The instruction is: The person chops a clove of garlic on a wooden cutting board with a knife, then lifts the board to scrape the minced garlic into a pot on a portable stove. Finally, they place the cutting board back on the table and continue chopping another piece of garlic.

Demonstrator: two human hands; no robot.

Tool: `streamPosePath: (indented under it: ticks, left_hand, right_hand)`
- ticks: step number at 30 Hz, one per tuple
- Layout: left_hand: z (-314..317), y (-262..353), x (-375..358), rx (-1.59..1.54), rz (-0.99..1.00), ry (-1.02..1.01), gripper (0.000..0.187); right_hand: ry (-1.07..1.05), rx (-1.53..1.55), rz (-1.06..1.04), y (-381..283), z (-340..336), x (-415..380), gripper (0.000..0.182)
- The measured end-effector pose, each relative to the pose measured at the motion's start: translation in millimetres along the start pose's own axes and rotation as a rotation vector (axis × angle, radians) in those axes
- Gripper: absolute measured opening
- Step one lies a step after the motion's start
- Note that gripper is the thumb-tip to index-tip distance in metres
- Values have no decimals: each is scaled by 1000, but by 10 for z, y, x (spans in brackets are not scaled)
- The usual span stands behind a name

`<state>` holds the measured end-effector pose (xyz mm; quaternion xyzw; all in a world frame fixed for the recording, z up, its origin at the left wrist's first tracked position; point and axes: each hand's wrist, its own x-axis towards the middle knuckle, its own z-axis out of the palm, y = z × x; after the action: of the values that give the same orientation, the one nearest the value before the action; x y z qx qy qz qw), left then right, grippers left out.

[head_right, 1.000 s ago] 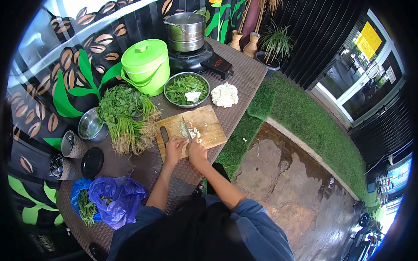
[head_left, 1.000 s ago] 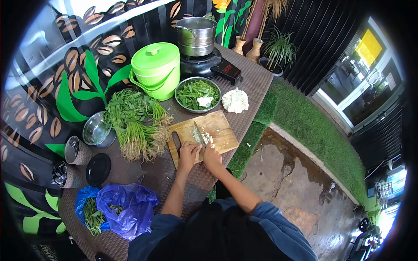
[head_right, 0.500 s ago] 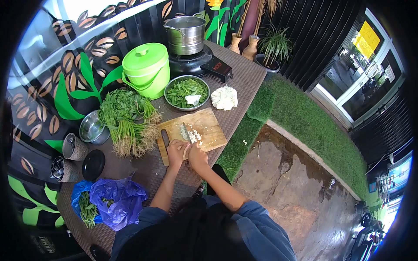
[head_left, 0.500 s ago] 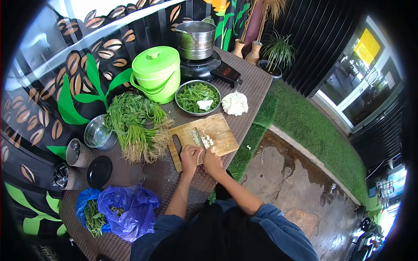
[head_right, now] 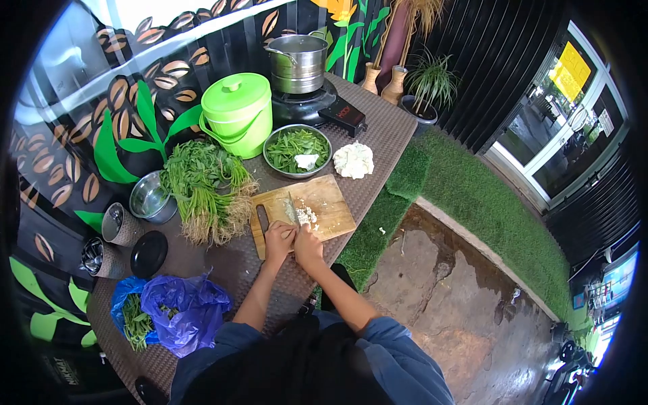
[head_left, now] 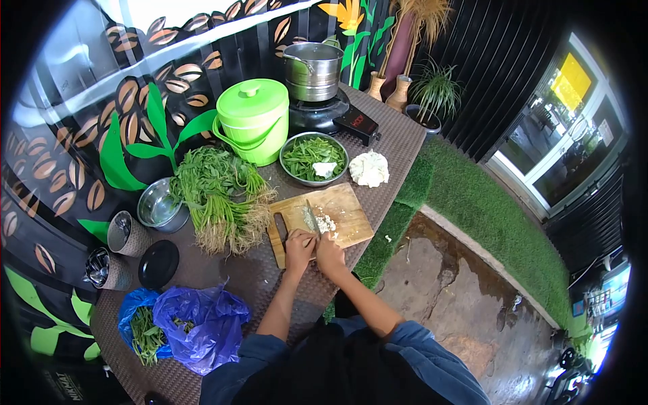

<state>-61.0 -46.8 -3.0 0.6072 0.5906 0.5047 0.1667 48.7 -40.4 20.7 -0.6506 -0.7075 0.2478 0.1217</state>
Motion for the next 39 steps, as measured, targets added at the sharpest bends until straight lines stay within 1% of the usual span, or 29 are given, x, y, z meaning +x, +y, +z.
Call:
streamPosePath:
  ticks: [2, 4, 5, 7, 8, 10, 11, 12, 13, 14, 15, 16, 17, 18, 19, 20, 22, 24, 25, 26, 28, 30, 31, 33, 34, 35, 36, 38, 39]
  left_hand:
    - [-16, 19, -29, 12, 4, -8, 9]
    - [0, 11, -20, 18, 13, 12, 7]
    - [-4, -3, -16, 16, 14, 13, 7]
    - [36, -54, -31, 70, 132, 30, 14]
    - [71, -74, -33, 66, 132, 30, 14]
    - [79, -33, -42, -46, -3, 39, 27]
    - [63, -21, -41, -97, -68, 44, 34]
    - [58, -20, -42, -93, -66, 44, 34]
    - [65, -25, -45, -82, -64, 55, 34]
    - [70, -34, -47, -72, -62, 66, 35]
    - [90, -57, -44, -75, -114, 55, 31]
    - [85, -32, -39, -77, -114, 57, 31]
    - [69, 14, -9, -80, -135, 46, 27]
    - [72, 42, 18, -83, -155, 33, 22]
    - [101, 42, 39, -86, -153, 30, 22]
    - [133, 24, 68, -76, -137, -1, 19]
    - [149, 46, 108, -65, -123, -33, 17]
    - [147, 110, 148, -237, -160, -36, 16]
    - [141, 88, 158, -233, -160, -36, 16]
    - [122, 60, 171, -259, -164, -12, 15]
    - [50, 71, 188, -283, -172, 12, 15]
    - [-38, 100, 189, -39, -162, 60, 16]
    - [-15, 39, 183, -38, -164, 56, 16]
    - [35, -20, 199, 92, -25, 145, 22]
    - [51, -16, 188, 91, -26, 142, 22]
    - [72, -8, 179, 34, -89, 98, 24]
    - [80, 11, 187, -24, -151, 53, 25]
    - [86, 2, 164, -4, -114, 45, 22]
    - [94, 3, 156, 17, -79, 40, 19]
  right_hand:
    - [-6, -3, -4, -16, -54, -53, 40]
    - [-20, -88, -22, -53, -152, -134, 32]
    - [-13, -57, -10, -21, -79, -156, 32]
    - [-3, -57, 3, -19, -7, -150, 33]
    - [7, -51, 13, -7, 17, -130, 33]
    - [11, -7, 4, 77, 25, -3, 35]
    - [4, 27, -49, 136, -30, 50, 35]
    - [-2, 61, -105, 201, -104, 115, 35]
    - [-53, 174, -151, 238, -260, 153, 37]
    - [-54, 174, -153, 288, -426, 182, 37]
    - [-225, 241, -62, 185, -794, 90, 38]
    - [-395, 305, 30, 163, -1031, 32, 38]
    - [-390, 303, 28, 287, -1063, 69, 38]
    - [-334, 329, -18, 449, -1023, 123, 36]
    - [-280, 356, -62, 594, -930, 169, 34]
    - [-278, 357, -60, 721, -783, 225, 34]
    - [46, 153, -194, 896, -532, 245, 34]
    - [72, 101, -153, 851, -319, 131, 34]
    - [97, 48, -112, 735, -262, 89, 34]
    - [95, 51, -113, 638, -236, 63, 34]
    - [1, 91, -21, 378, -297, -80, 34]
    - [-34, 62, -1, 253, -308, -13, 34]
    - [-59, 6, -24, 228, -303, 42, 35]
    - [-84, -51, -46, 195, -332, 96, 36]
    - [-112, -123, -79, 182, -360, 95, 35]
    - [-138, -195, -112, 160, -386, 95, 34]
    - [-136, -193, -108, 144, -343, 70, 34]
    - [15, -24, 51, 114, -136, -51, 29]
    - [51, -67, 58, 75, -73, -84, 28]
